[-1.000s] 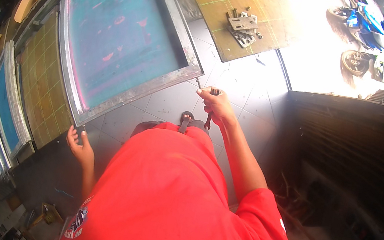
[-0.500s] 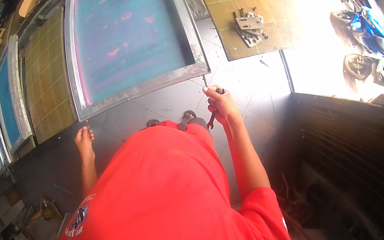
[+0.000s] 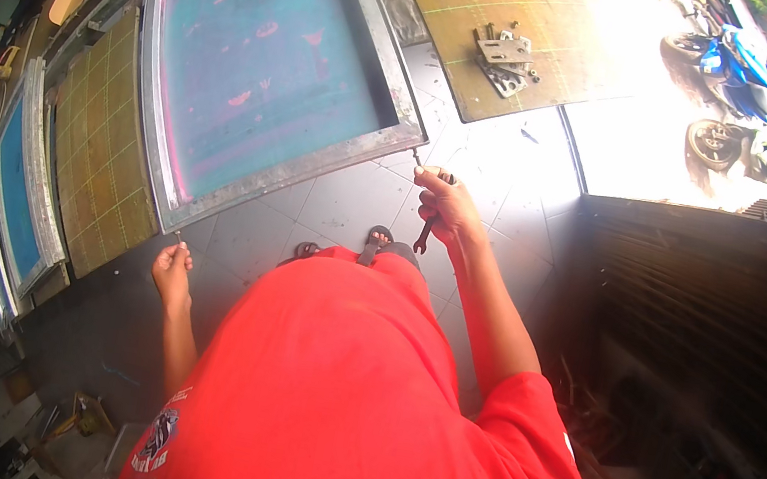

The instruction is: The person picks up a screen printing frame, places it onto a station, and uses a wrench to tighten a metal clamp onto the frame edge.

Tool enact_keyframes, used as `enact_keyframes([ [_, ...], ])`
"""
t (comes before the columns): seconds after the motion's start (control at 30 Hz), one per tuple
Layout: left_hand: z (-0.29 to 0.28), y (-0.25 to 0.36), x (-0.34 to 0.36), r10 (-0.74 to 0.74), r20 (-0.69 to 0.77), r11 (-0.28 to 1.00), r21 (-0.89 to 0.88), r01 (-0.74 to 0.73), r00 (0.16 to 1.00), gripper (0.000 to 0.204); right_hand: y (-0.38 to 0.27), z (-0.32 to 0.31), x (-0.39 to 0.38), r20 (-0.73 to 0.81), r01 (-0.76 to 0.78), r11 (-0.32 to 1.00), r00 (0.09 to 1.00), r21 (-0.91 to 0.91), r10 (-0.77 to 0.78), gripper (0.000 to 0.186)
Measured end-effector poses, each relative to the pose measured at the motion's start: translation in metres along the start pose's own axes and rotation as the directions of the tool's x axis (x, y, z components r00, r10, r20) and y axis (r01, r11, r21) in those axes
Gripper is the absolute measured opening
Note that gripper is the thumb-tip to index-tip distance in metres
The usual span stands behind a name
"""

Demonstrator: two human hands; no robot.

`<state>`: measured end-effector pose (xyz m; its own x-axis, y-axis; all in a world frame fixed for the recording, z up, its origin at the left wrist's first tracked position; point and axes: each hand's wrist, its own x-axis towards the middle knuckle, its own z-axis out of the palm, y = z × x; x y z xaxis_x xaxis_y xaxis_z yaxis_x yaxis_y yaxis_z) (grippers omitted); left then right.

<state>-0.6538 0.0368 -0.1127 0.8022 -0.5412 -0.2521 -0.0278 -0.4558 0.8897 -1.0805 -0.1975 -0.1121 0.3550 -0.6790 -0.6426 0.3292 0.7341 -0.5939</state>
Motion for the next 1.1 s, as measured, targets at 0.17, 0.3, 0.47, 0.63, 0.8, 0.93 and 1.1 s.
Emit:
enact_keyframes([
  [0.17,0.000,0.001,0.001,-0.042,0.027,0.999,-0.016,0.042,0.999,0.014,0.002,0.011,-0.002,-0.081,0.071,0.995,0.994,-0.072,-0.077,0.018],
  [0.3,0.004,0.002,-0.002,-0.043,0.032,0.998,-0.036,0.045,0.999,0.014,-0.008,0.023,-0.015,-0.033,-0.048,0.988,0.998,0.147,0.053,0.018],
  [0.47,0.006,0.004,-0.003,-0.031,0.029,0.999,-0.027,0.032,0.999,0.014,0.000,0.009,-0.005,-0.040,-0.026,0.999,0.999,0.032,0.027,0.017],
  [0.63,0.007,0.003,-0.002,-0.007,0.029,1.000,-0.009,0.008,1.000,0.014,0.000,0.016,-0.002,-0.056,0.007,1.000,0.998,-0.029,-0.009,0.020],
  [0.8,0.007,0.002,-0.002,0.006,0.020,1.000,0.006,-0.006,1.000,0.015,-0.001,0.019,-0.007,-0.044,-0.065,0.991,0.997,0.121,0.070,0.016],
  [0.93,0.006,-0.001,0.000,0.014,0.020,0.999,0.028,-0.014,1.000,0.015,0.002,0.007,-0.003,-0.033,-0.012,0.999,0.999,0.052,0.014,0.016],
  [1.1,0.007,0.003,-0.001,0.014,0.018,1.000,0.020,-0.014,1.000,0.015,0.012,0.011,0.001,-0.129,0.060,0.998,0.990,-0.016,-0.062,0.019],
])
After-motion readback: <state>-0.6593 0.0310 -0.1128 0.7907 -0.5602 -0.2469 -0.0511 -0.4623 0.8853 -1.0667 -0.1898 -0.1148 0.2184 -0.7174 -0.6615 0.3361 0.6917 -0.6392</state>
